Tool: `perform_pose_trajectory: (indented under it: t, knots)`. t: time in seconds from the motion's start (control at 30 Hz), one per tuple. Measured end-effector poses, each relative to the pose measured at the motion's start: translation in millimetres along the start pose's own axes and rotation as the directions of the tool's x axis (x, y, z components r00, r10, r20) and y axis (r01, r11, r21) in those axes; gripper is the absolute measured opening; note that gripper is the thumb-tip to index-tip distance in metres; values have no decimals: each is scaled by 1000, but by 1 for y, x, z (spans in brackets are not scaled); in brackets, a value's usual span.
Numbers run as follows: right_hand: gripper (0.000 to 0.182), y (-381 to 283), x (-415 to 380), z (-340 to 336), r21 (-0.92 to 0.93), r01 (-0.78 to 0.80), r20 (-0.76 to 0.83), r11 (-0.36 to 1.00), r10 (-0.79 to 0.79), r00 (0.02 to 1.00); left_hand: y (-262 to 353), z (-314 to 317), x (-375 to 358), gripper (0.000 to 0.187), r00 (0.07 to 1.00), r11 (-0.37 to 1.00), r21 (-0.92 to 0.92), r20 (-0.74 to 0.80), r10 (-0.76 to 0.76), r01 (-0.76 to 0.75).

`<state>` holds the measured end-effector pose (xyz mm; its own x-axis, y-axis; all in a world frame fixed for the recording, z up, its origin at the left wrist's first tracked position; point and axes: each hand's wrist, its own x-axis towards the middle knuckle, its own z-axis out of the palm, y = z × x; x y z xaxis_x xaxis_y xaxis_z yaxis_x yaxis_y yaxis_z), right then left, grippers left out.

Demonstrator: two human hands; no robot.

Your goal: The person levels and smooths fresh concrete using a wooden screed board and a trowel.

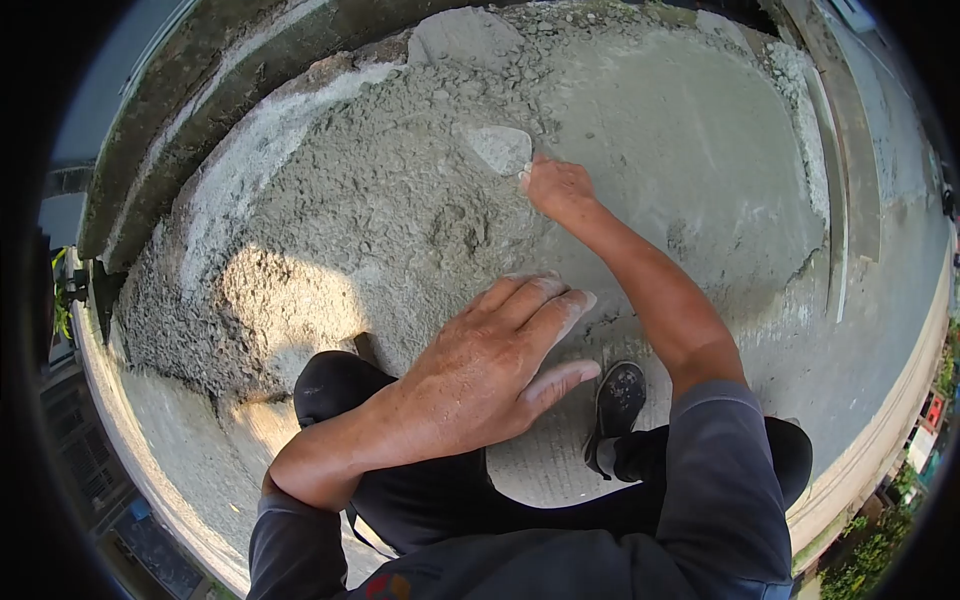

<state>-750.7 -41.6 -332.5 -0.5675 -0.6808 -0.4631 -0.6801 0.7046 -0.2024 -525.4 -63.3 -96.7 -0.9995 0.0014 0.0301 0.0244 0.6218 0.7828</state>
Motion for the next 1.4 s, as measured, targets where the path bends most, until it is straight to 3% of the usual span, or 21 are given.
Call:
perform_pose_trajectory:
  t: [0.17,0.33,0.43,0.47,0.53,0.63,0.73,0.83,0.9,0.97,1.07,1.13,1.23,1.4]
  knots:
    - [49,-5,42,-13,11,-26,7,1000,26,1000,11,-11,-9,57,999,996,-77,-2,48,-48]
    - [47,-18,69,-22,7,-89,89,996,88,992,3,-12,-16,58,999,1000,-6,-32,-7,7]
    - [46,-7,47,-8,2,-90,-3,996,90,996,-5,-24,-19,56,997,1000,9,-76,-12,12]
    - [46,-10,53,-5,1,-97,34,995,96,995,-5,-26,-23,56,997,1000,9,-78,-27,28]
    - [46,-20,79,-24,7,-111,77,994,110,991,-5,-28,-26,55,996,999,-6,-79,-40,39]
    - [45,-28,116,-24,26,-127,13,992,126,992,-7,-28,-26,55,995,999,7,-96,-36,37]
    - [47,-21,90,-46,141,-179,148,974,158,976,-4,-26,-29,55,993,999,9,-113,-35,36]
    - [47,5,17,-30,-46,57,-19,997,-58,998,2,-25,-31,54,996,999,-33,-90,-15,12]
    - [48,35,-41,0,-127,302,-97,945,-315,944,6,-22,-33,54,998,998,-67,-65,-1,-3]
    - [47,53,-98,14,-241,432,72,869,-427,901,9,-17,-28,54,999,997,-78,-49,20,-24]
    - [44,75,-111,28,-290,387,213,875,-335,918,9,-7,-21,55,999,998,-60,-38,35,-37]
    - [42,76,-74,22,-261,256,65,931,-248,967,7,-4,-16,54,998,997,-66,-46,42,-45]
    - [43,58,-19,1,-220,158,-1,963,-162,987,1,1,-10,54,999,998,-57,-15,37,-38]
    - [50,55,-14,-3,-113,-16,18,993,18,1000,-1,-3,-10,53,999,999,-46,42,-10,12]
